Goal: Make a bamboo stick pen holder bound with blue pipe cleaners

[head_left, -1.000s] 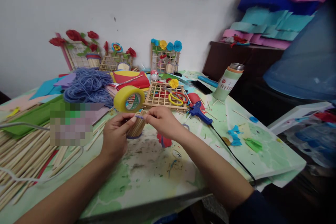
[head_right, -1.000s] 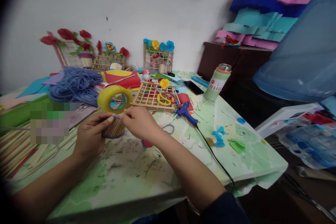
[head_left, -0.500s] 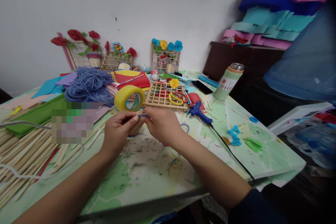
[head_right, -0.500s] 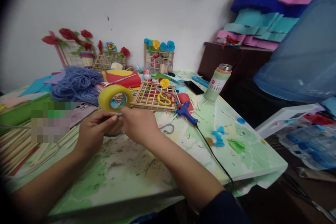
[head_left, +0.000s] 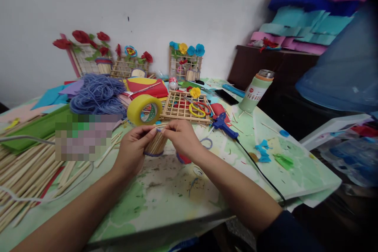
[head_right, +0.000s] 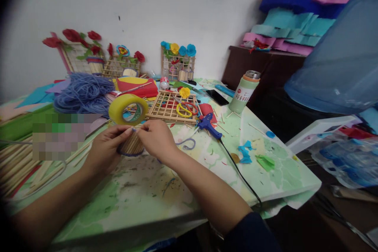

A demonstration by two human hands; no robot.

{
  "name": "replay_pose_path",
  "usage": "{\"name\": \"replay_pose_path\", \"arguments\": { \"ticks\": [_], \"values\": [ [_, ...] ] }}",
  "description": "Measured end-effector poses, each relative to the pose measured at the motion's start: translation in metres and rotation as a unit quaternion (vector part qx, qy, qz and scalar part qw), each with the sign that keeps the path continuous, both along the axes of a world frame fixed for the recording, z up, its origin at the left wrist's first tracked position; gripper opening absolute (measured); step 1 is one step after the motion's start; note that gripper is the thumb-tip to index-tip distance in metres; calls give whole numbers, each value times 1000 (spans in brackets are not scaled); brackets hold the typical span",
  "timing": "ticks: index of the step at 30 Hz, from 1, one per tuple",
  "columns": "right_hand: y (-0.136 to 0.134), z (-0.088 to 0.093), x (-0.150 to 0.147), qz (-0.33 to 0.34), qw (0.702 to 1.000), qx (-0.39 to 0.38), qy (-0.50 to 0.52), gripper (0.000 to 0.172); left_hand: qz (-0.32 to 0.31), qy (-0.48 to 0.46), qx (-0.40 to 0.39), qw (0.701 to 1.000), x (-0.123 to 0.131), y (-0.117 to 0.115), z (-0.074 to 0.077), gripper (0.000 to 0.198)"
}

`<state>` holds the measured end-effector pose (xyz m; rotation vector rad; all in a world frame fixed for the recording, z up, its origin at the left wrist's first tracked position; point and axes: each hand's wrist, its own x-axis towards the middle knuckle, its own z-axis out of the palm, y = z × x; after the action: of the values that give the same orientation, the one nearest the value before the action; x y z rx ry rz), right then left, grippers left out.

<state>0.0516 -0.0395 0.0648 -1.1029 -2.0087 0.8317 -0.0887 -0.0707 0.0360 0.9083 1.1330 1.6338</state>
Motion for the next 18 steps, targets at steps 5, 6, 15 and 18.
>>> {"name": "replay_pose_path", "arguments": {
  "ticks": [5, 6, 15, 18],
  "values": [
    [0, -3, -2, -7, 1000, 4, 4, 23, 2, -22, -2, 1000, -2, 0, 0, 26],
    [-1, -2, -2, -12, 1000, 11, -4, 23, 5, -28, -3, 1000, -2, 0, 0, 26],
    [-6, 1, 0, -25, 998, 41, -37, 25, 21, -59, -18, 998, -2, 0, 2, 28],
    [-5, 2, 1, -31, 997, 48, -50, 27, 21, -62, -17, 998, -3, 0, 4, 27]
  ]
}}
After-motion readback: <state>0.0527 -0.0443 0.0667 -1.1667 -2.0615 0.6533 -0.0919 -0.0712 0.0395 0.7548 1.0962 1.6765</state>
